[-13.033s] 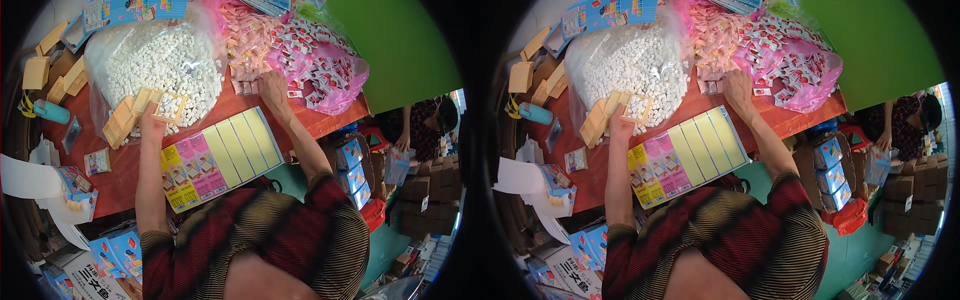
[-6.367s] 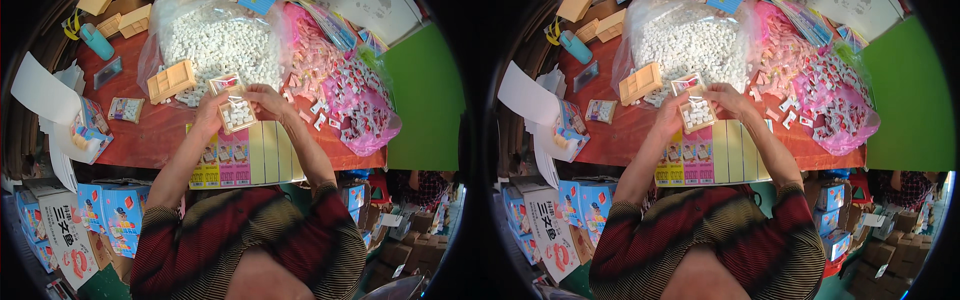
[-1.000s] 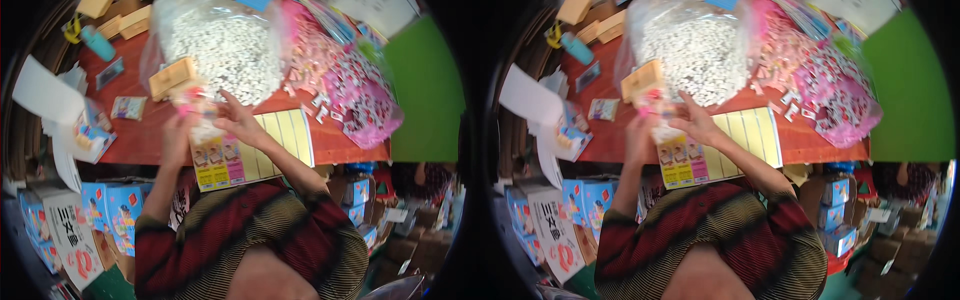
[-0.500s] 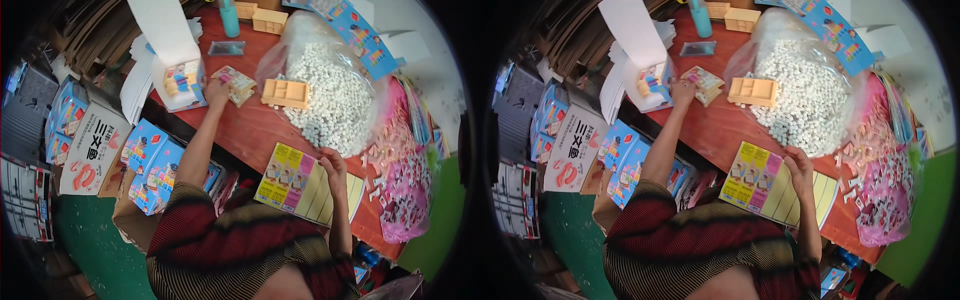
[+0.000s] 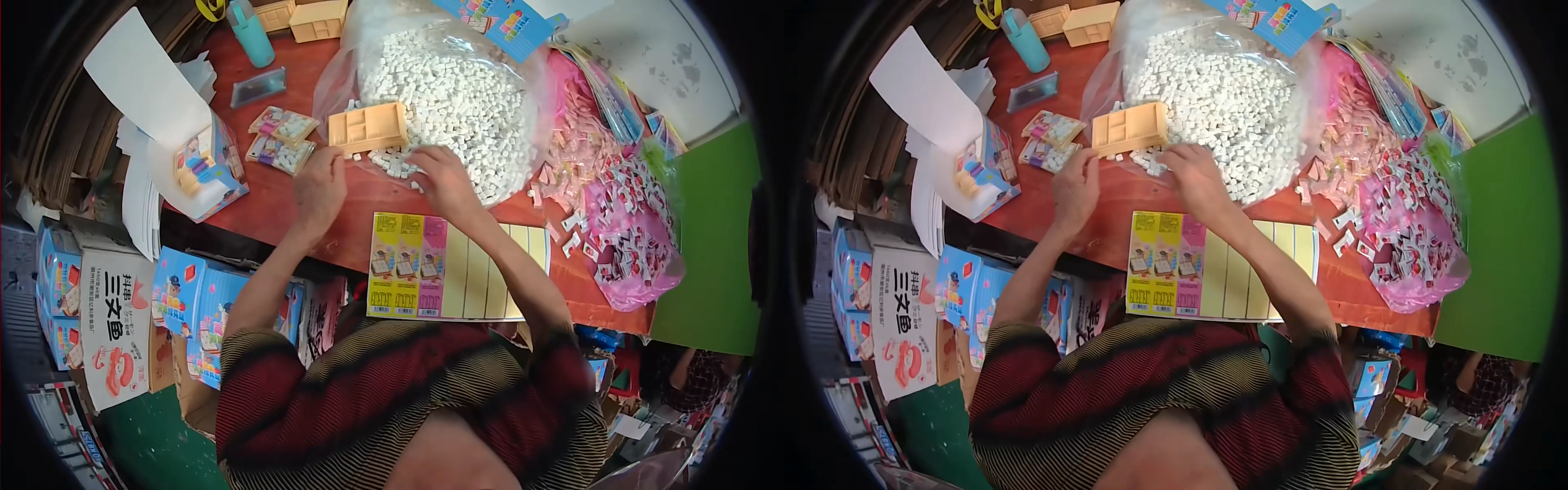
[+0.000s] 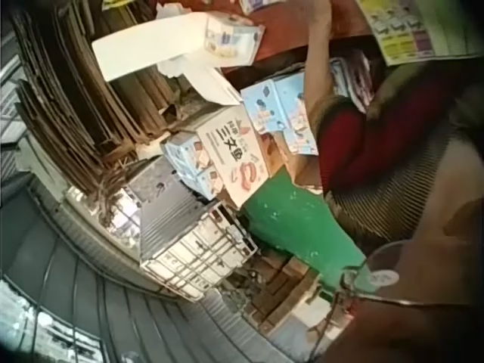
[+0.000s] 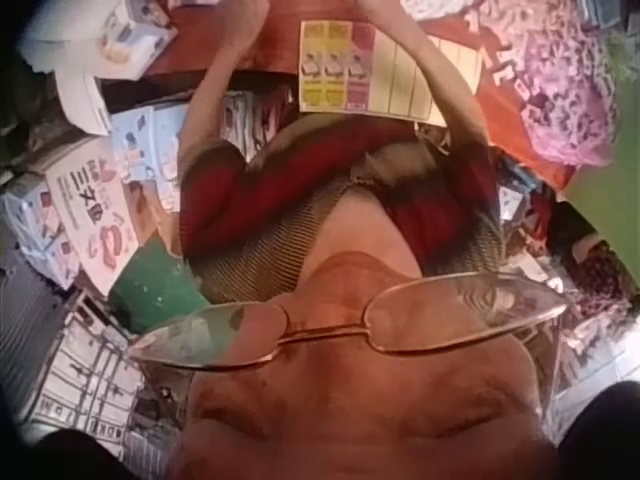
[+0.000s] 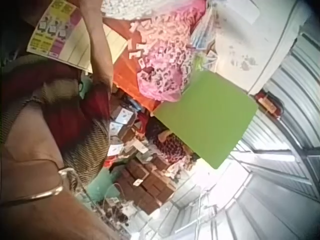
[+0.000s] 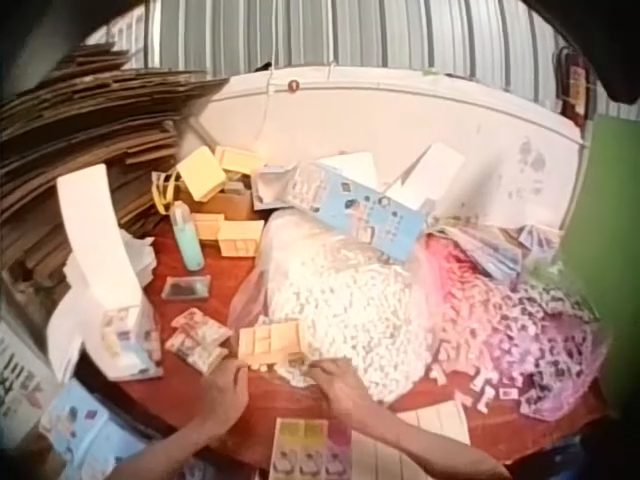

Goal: Manually filling small plastic boxes with white toy blocks and applying adhesive labels to seal them.

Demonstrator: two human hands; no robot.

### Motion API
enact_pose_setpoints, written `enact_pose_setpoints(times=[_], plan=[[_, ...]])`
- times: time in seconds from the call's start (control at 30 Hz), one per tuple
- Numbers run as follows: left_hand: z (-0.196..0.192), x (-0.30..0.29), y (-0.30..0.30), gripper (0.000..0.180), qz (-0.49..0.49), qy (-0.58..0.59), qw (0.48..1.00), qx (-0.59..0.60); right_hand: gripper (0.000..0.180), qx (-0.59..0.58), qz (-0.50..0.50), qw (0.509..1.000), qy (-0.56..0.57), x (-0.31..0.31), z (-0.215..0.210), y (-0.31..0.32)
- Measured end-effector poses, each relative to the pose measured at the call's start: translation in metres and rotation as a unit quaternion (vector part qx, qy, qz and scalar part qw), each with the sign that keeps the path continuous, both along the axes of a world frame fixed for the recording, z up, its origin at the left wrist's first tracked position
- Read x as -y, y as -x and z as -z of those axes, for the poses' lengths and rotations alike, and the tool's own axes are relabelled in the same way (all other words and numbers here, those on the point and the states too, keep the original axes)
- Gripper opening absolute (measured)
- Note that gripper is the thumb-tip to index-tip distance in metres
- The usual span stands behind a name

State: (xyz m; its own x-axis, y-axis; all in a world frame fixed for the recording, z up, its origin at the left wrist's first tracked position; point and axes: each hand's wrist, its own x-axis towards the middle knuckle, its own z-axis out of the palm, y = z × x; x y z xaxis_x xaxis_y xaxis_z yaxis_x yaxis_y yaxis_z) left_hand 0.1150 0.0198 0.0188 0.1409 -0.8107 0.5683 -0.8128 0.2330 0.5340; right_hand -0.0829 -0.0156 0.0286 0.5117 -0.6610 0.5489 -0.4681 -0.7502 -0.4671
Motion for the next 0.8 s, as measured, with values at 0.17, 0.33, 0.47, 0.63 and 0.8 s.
enact_pose_setpoints(times=[0.17, 0.33, 0.47, 0.63, 0.8], plan=[[0.008, 0.023, 0.023, 0.010, -0.036, -0.028, 0.983, -0.179, 0.009, -0.115, 0.022, 0.989, 0.088, 0.047, 0.012, -0.049], [0.031, 0.023, 0.021, 0.011, -0.032, -0.039, 0.975, -0.218, 0.010, -0.269, 0.039, 0.953, 0.132, 0.060, 0.026, -0.060], [0.046, 0.030, 0.022, 0.012, -0.014, -0.048, 0.966, -0.253, 0.013, -0.260, 0.004, 0.957, 0.127, 0.069, 0.033, -0.055], [0.016, 0.023, 0.036, 0.017, -0.014, -0.211, 0.862, -0.460, 0.013, -0.190, -0.002, 0.966, 0.173, 0.072, 0.033, -0.054], [0.012, 0.032, 0.040, 0.035, 0.028, -0.268, 0.775, -0.571, 0.007, -0.116, 0.011, 0.980, 0.160, 0.065, 0.022, -0.047]])
